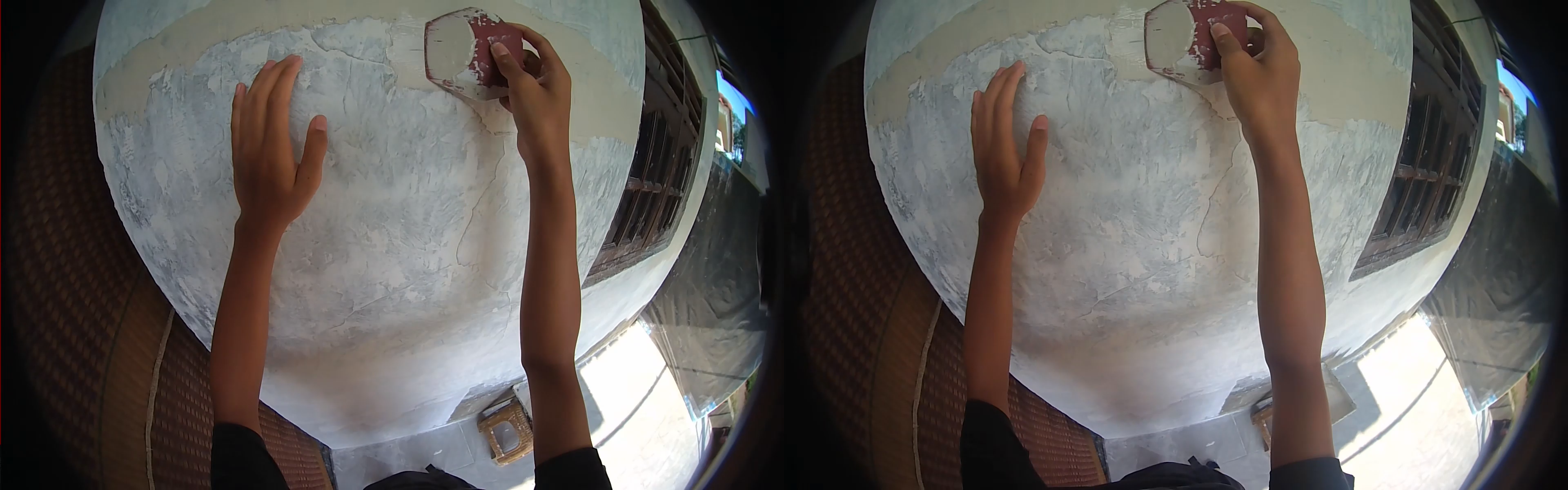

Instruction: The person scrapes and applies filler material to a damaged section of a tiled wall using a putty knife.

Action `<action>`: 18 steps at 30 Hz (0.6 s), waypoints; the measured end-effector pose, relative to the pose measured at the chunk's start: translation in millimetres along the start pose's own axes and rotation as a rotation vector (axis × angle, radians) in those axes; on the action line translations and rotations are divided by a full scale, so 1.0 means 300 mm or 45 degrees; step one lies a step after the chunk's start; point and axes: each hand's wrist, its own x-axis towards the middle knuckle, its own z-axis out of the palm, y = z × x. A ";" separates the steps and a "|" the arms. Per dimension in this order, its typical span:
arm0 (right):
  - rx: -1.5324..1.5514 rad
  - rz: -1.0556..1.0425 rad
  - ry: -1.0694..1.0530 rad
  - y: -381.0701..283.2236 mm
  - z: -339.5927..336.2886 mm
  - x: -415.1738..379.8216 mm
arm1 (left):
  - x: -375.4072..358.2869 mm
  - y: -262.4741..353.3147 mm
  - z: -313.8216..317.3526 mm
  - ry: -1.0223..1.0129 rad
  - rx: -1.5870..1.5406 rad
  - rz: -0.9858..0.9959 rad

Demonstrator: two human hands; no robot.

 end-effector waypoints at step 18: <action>0.047 -0.061 -0.094 0.008 0.021 0.001 | 0.002 0.003 0.007 0.012 0.007 0.001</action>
